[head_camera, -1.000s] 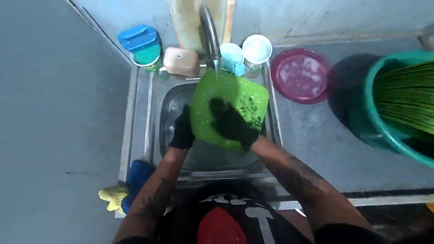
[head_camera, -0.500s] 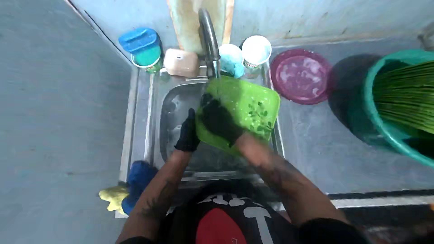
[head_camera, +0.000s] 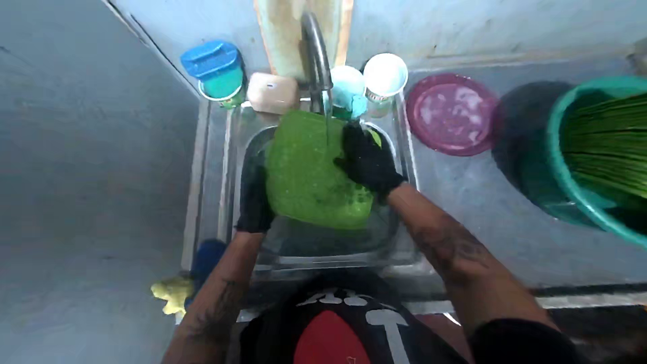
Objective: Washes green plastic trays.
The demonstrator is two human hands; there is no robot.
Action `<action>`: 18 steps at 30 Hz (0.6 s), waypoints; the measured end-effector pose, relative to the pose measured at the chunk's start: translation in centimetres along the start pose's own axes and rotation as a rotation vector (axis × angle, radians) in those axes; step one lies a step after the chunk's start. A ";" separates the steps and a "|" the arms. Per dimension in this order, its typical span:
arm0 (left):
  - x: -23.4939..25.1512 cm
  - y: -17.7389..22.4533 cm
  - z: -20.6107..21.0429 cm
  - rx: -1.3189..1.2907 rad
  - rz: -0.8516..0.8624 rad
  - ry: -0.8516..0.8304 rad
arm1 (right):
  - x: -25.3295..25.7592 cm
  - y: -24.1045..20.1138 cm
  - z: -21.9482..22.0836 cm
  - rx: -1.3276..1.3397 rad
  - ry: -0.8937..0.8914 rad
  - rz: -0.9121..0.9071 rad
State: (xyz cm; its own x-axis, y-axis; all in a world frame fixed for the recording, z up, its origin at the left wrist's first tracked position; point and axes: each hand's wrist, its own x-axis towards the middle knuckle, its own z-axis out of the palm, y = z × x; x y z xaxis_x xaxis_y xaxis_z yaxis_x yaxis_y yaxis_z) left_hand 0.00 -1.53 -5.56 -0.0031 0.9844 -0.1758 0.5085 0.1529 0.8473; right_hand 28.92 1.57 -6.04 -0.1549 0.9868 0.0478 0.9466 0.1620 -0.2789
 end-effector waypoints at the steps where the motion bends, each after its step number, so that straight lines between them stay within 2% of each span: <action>1: 0.4 0.2 0.9 -0.177 -0.038 -0.007 | 1.4 -1.1 0.5 0.047 0.030 0.011; 2: 0.6 0.5 1.7 -0.291 -0.051 -0.025 | 2.3 -2.5 1.4 0.098 0.068 -0.003; 4: 0.9 1.5 2.7 -0.313 -0.052 -0.035 | 2.7 -5.9 3.2 0.177 0.109 -0.082; 6: 1.1 1.7 3.4 -0.403 -0.083 -0.011 | 1.1 -9.1 4.3 0.212 0.074 -0.243; 8: 1.1 0.9 2.5 -0.296 -0.036 -0.008 | -1.7 -10.6 4.4 0.229 -0.055 -0.391; 10: 1.2 -0.4 0.7 -0.152 0.024 -0.019 | -4.5 -9.3 3.4 0.156 -0.264 -0.483; 11: 1.2 -0.8 -0.4 -0.059 0.052 -0.020 | -5.6 -8.0 2.7 0.125 -0.301 -0.492; 13: 1.5 -1.7 -2.4 0.143 0.027 -0.009 | -6.9 -5.0 0.8 0.093 -0.251 -0.493; 15: 1.4 -1.8 -4.8 0.210 -0.050 -0.084 | -7.3 -3.3 -1.1 0.101 -0.176 -0.487; 16: 1.4 -1.9 -5.9 0.160 -0.078 -0.116 | -7.2 -3.2 -2.1 0.110 -0.146 -0.495; 18: 1.8 -2.1 -7.2 -0.111 -0.147 -0.118 | -7.0 -4.4 -4.7 0.175 -0.073 -0.525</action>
State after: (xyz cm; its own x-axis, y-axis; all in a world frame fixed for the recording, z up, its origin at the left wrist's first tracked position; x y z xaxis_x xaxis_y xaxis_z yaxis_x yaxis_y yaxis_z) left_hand -7.24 0.57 -4.04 0.0342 0.9348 -0.3535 0.4121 0.3091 0.8571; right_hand 27.15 -6.11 -0.61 -0.6180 0.7700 0.1588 0.6769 0.6238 -0.3907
